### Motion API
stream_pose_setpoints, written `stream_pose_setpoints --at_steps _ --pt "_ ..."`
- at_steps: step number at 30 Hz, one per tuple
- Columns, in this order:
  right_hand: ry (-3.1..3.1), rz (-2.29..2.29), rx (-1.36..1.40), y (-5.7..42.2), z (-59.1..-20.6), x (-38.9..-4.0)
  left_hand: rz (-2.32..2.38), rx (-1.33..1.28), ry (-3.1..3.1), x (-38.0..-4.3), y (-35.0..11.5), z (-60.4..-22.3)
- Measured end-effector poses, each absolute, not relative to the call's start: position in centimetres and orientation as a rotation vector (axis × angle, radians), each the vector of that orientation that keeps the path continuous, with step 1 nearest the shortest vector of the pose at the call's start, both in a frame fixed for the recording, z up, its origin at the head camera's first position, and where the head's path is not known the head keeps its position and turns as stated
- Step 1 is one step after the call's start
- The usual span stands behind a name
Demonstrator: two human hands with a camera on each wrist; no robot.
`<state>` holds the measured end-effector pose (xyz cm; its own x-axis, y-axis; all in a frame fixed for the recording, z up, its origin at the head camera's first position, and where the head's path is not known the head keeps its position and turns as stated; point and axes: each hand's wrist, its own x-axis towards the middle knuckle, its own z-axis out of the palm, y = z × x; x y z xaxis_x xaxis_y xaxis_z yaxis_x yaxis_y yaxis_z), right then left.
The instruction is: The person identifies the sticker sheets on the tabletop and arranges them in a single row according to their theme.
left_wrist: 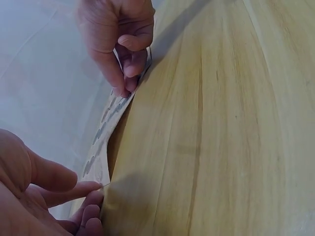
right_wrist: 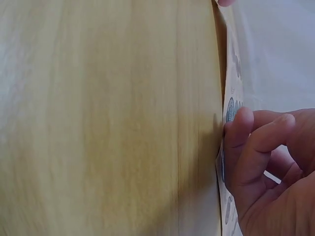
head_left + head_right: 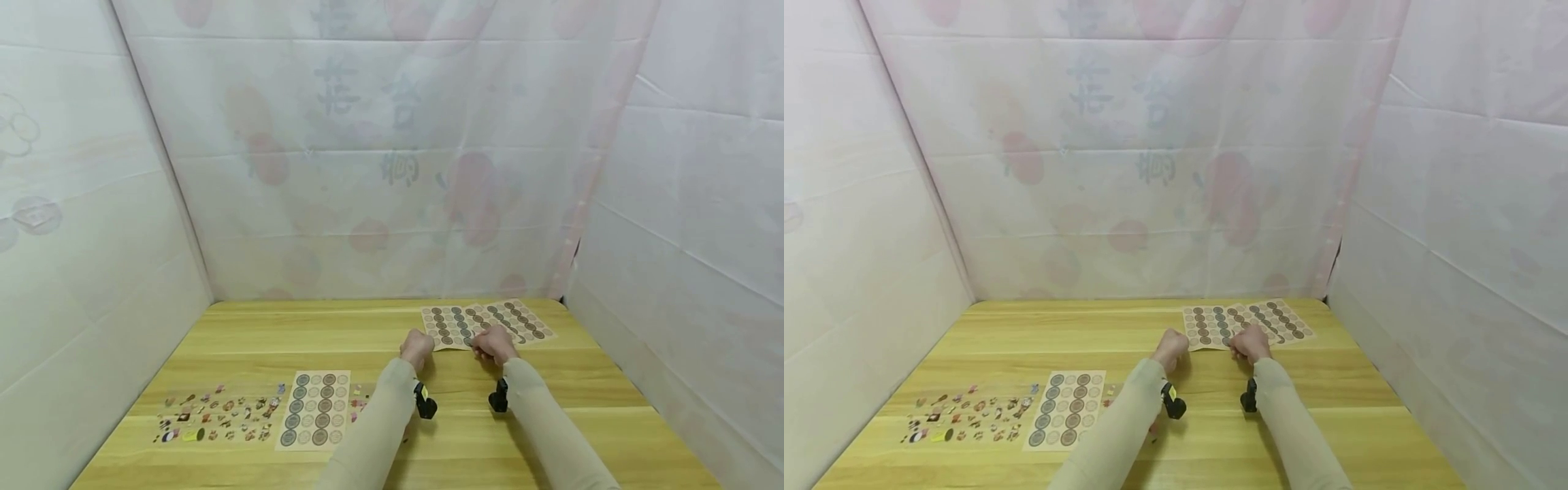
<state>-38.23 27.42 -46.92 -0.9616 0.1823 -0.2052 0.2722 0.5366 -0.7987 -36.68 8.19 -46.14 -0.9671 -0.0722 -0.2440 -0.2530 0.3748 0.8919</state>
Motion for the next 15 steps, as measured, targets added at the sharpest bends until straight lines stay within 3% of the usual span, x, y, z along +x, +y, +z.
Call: stream_pose_setpoints --at_steps 15 --pt "2.604 -1.486 0.327 26.0 -46.8 -37.6 1.477 -0.284 2.703 -36.1 8.8 -46.4"
